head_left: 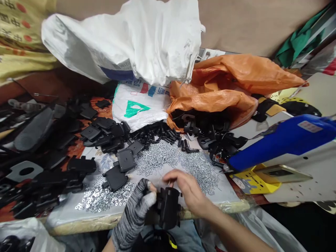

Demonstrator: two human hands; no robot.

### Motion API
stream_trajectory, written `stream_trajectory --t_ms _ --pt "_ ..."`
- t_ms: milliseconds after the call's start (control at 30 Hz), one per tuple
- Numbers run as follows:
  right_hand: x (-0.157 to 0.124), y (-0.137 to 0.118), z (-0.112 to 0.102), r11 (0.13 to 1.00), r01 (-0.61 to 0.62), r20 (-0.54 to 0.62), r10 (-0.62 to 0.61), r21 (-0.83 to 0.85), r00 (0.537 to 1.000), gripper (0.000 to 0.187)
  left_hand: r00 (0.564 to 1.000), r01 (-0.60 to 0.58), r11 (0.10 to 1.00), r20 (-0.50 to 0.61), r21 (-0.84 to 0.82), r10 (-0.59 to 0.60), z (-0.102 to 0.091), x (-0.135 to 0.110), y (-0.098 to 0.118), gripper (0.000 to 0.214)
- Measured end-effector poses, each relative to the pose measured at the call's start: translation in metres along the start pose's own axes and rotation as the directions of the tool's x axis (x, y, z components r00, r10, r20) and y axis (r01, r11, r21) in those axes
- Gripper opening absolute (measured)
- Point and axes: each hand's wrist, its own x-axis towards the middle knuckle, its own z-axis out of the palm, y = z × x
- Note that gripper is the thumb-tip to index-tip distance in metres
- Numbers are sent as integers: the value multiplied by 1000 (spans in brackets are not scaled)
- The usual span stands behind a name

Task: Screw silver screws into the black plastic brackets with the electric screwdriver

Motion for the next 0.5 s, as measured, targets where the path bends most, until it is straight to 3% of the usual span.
stream_trajectory --t_ms 100,200,267,333,400,500 --pt "12 33 -12 916 -170 -72 154 -364 985 16 1000 23 999 20 33 -24 -11 -2 -2 25" --pt "23 63 -11 801 -203 -67 201 -564 977 9 993 -4 996 115 88 -6 -13 -3 -6 25" --pt "27 71 -8 804 -191 -58 193 -564 980 12 991 -65 985 123 160 46 -10 -2 -9 28" --pt "29 64 -8 817 -175 -53 175 -550 983 12 994 -106 965 52 239 96 -6 1 -11 28" --pt "30 44 -12 865 -130 -22 137 -485 990 10 991 -102 953 -49 287 121 -2 4 -15 26" --pt "29 6 -13 952 75 122 -41 -295 992 15 979 -105 944 -136 312 154 5 11 -22 26"
